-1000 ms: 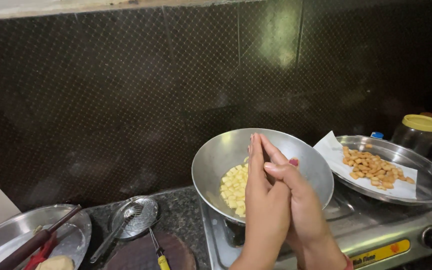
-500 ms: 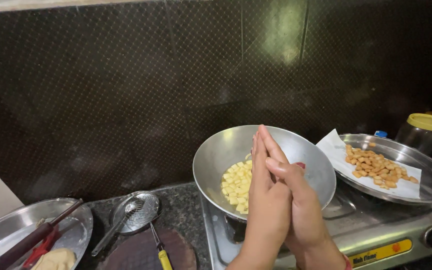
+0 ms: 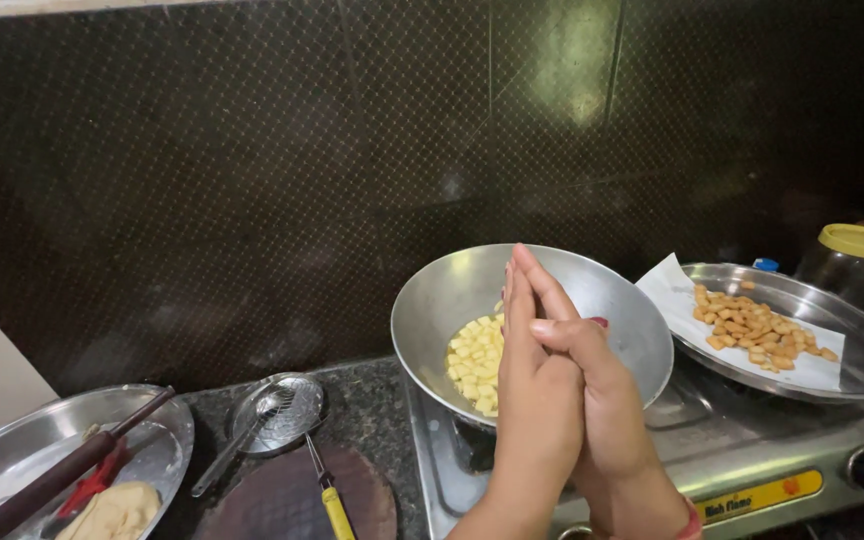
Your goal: The person stirs dough pieces in a pan of oil with a skimmer and then rests their hands on a wooden board while holding a small tool.
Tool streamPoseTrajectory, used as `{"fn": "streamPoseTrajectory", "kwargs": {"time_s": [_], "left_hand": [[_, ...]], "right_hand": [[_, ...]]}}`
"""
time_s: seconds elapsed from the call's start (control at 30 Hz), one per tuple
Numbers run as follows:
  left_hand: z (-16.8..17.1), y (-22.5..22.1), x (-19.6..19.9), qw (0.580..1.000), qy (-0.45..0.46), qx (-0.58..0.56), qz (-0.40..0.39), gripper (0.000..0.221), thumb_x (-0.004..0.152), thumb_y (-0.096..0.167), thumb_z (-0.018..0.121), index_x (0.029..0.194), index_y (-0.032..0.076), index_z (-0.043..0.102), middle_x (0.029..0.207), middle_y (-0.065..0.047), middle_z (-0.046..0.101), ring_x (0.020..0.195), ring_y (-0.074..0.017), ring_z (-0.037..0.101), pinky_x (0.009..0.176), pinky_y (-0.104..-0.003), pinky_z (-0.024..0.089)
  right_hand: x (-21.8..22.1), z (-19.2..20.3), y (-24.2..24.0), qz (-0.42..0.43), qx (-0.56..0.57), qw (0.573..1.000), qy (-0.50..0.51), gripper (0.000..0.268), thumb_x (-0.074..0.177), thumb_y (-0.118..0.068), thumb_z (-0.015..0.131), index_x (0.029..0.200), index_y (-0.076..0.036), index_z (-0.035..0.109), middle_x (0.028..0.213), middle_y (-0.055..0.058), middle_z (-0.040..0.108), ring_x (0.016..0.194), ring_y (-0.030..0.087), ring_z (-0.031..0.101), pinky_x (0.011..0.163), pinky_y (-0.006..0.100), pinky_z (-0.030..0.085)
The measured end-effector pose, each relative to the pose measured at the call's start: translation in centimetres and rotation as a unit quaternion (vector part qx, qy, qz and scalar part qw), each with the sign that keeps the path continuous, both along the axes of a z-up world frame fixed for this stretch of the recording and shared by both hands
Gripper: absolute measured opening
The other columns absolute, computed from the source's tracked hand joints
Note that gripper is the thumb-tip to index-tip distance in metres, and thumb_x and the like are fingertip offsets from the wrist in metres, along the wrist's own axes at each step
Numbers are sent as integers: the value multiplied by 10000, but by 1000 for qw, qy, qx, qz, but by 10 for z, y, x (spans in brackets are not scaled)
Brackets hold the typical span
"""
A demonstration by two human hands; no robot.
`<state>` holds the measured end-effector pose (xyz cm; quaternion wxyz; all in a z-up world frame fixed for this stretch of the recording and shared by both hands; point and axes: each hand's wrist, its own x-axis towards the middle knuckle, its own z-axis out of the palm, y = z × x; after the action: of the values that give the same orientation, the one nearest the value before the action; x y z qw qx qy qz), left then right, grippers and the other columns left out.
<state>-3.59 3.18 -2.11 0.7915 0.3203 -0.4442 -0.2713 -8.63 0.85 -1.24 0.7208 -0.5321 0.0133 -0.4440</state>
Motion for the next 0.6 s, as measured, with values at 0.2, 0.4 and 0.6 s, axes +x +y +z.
{"fn": "streamPoseTrajectory", "kwargs": {"time_s": [0.2, 0.4, 0.6], "left_hand": [[1, 4, -1, 1000, -4, 31, 0, 859, 794, -56, 352, 1617, 51, 129, 1699, -144, 239, 1142, -282, 671, 971, -339, 542], [15, 14, -3, 998, 5, 63, 7, 854, 836, -32, 356, 1660, 98, 172, 1680, -124, 248, 1097, -247, 699, 945, -325, 550], [-13, -7, 21, 968, -157, 10, 194, 546, 1046, 146, 535, 1547, -32, 409, 1648, -223, 381, 1517, -302, 360, 1197, -373, 281]], "right_hand": [[-1, 1, 2, -10, -11, 1000, -4, 754, 908, -227, 415, 1628, -26, 315, 1719, 96, 331, 1545, 202, 308, 1202, 332, 203], [-3, 4, 2, -25, -25, 999, 9, 728, 937, -250, 432, 1619, -21, 317, 1711, 86, 349, 1551, 182, 328, 1215, 333, 210], [-11, 6, -23, 0, -48, 996, 80, 734, 962, -318, 506, 1606, -21, 315, 1648, 168, 391, 1492, 263, 380, 1203, 378, 277]]}}
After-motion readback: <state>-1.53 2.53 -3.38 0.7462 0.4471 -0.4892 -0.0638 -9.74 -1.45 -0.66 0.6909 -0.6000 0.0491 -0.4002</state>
